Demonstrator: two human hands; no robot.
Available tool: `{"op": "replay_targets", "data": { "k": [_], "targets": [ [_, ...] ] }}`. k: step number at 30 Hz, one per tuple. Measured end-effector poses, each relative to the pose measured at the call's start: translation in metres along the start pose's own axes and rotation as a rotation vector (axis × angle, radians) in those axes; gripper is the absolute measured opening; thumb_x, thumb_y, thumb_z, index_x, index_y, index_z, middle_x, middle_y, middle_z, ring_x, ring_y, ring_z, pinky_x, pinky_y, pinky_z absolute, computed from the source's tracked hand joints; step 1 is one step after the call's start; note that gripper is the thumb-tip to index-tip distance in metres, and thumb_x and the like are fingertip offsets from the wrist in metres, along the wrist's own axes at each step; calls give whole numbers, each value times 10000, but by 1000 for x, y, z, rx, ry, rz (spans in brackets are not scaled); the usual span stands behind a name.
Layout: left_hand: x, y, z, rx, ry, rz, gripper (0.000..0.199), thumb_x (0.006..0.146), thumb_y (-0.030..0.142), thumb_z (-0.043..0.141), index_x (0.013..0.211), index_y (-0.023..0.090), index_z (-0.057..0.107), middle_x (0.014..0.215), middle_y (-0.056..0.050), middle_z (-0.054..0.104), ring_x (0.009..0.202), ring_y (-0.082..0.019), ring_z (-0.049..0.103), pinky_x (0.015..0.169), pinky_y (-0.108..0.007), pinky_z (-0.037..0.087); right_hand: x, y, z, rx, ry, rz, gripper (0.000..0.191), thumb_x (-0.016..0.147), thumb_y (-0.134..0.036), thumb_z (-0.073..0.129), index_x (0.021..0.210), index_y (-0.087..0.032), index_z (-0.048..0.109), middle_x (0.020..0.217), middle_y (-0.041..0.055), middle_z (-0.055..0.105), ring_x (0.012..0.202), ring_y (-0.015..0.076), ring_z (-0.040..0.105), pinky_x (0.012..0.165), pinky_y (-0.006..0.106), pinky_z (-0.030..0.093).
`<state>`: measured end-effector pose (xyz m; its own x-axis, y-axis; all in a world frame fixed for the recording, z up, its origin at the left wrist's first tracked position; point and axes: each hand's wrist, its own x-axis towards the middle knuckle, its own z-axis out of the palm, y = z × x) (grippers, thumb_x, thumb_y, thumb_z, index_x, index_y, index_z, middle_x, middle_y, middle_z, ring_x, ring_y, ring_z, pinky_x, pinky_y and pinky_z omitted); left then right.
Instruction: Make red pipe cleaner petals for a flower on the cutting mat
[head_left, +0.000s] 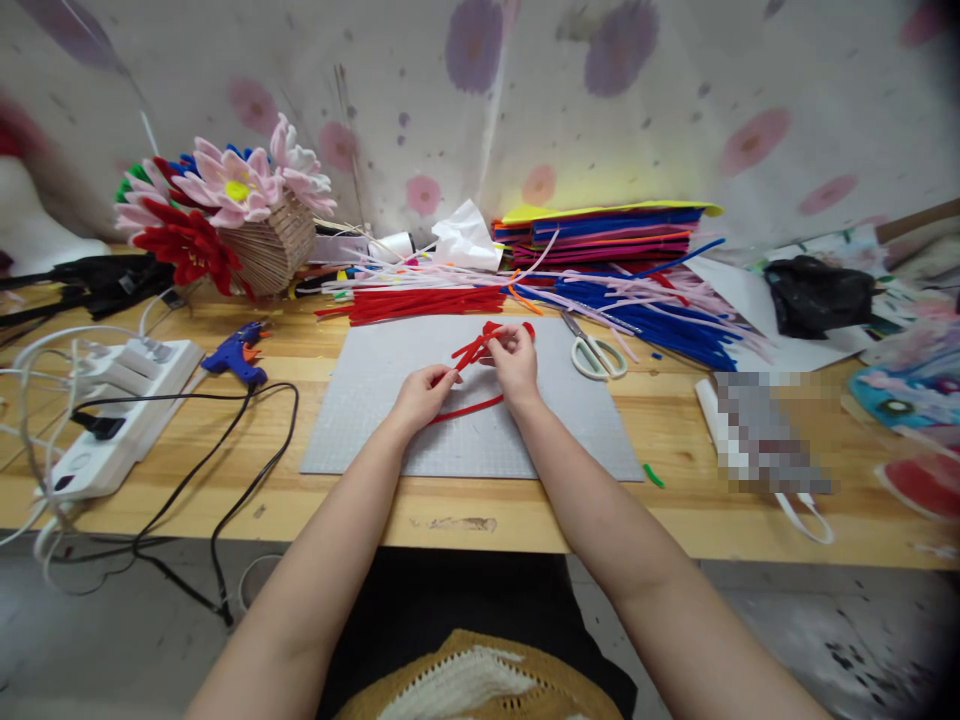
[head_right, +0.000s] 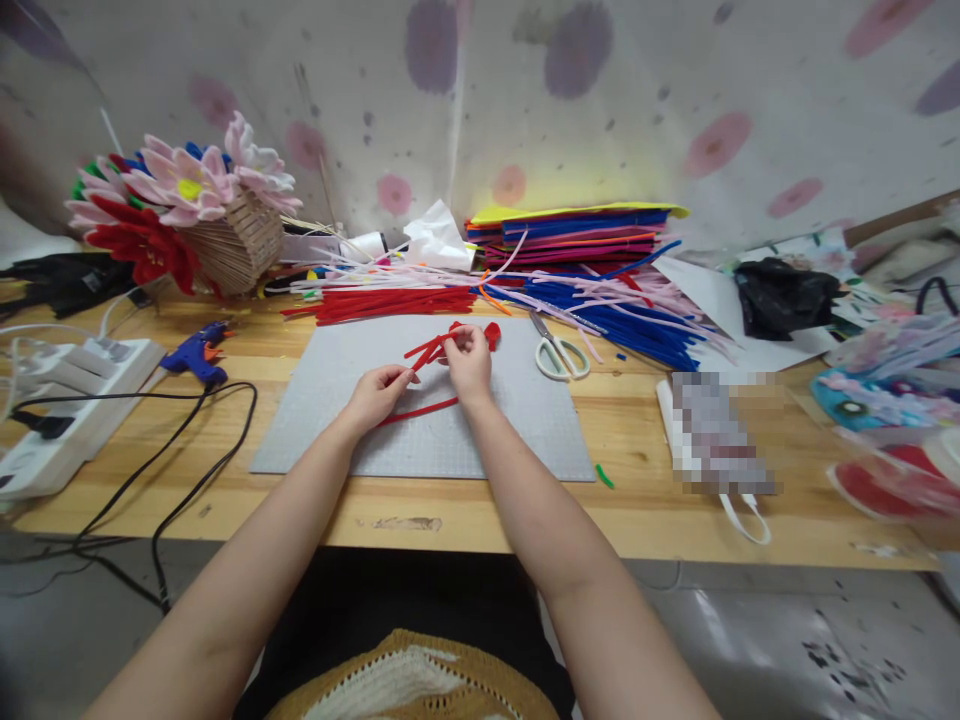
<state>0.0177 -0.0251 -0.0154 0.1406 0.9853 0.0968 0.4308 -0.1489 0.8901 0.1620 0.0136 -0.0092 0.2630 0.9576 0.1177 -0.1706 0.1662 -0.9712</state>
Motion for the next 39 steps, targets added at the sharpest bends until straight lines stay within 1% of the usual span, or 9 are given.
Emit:
{"op": "replay_targets", "data": {
  "k": [4, 13, 20, 25, 29, 32, 36, 38, 39],
  "targets": [
    [0, 0, 0, 25, -4, 14, 322, 781, 391, 436, 760, 150, 648, 541, 26, 485, 523, -92, 393, 525, -224, 300, 0, -2, 0, 5, 64, -32, 171, 655, -239, 551, 780, -201, 442, 687, -59, 510, 572, 57, 524, 456, 158, 478],
    [-1, 2, 0, 41, -4, 15, 318, 781, 388, 434, 759, 155, 650, 534, 26, 490, 522, -96, 396, 522, -227, 299, 2, -1, 0, -10, -20, -68, 156, 666, -189, 511, 806, -199, 441, 681, -56, 509, 578, 66, 535, 459, 172, 488],
    [-1, 2, 0, 42, -3, 22, 321, 780, 395, 431, 748, 157, 643, 530, 27, 480, 516, -95, 391, 515, -226, 297, 4, 1, -1, -4, -9, -57, 152, 658, -199, 525, 787, -202, 446, 690, -57, 499, 596, 66, 516, 463, 178, 493],
    [-1, 3, 1, 70, 65, -36, 325, 781, 392, 418, 732, 157, 638, 529, 20, 504, 500, -100, 415, 499, -230, 301, -1, 0, 3, 14, 7, -89, 147, 674, -170, 498, 809, -195, 449, 728, -32, 558, 631, 80, 558, 507, 190, 496],
    [-1, 6, 3, 86, 149, -70, 302, 779, 362, 426, 711, 156, 636, 573, 4, 563, 531, -109, 468, 530, -235, 331, -8, -3, 8, 28, -16, -122, 138, 697, -172, 478, 831, -193, 455, 834, 6, 608, 709, 93, 588, 555, 203, 501],
    [0, 6, 4, 82, 183, -78, 294, 784, 352, 428, 708, 158, 635, 603, -1, 586, 564, -114, 491, 555, -234, 347, -13, -7, 9, 4, -5, -163, 133, 714, -193, 485, 844, -202, 460, 851, 5, 611, 721, 91, 586, 553, 192, 488],
    [1, 4, 3, 63, 203, -84, 299, 793, 357, 423, 743, 155, 638, 638, -9, 606, 613, -127, 516, 591, -238, 369, -14, -13, 7, -17, 33, -197, 120, 715, -212, 513, 831, -213, 482, 724, -39, 572, 607, 63, 548, 530, 171, 461],
    [1, 2, 2, 42, 170, -45, 296, 796, 355, 424, 753, 155, 637, 681, -17, 624, 655, -132, 534, 628, -241, 384, -12, -15, 6, 30, 21, -115, 112, 718, -224, 514, 825, -214, 480, 614, -68, 526, 485, 49, 498, 472, 166, 437],
    [1, 2, 2, 29, 144, -20, 294, 797, 353, 424, 756, 155, 637, 701, -20, 630, 672, -132, 539, 644, -241, 389, -11, -15, 5, 71, -4, -32, 108, 722, -234, 510, 823, -213, 477, 570, -79, 505, 435, 46, 472, 440, 166, 425]
  ]
}}
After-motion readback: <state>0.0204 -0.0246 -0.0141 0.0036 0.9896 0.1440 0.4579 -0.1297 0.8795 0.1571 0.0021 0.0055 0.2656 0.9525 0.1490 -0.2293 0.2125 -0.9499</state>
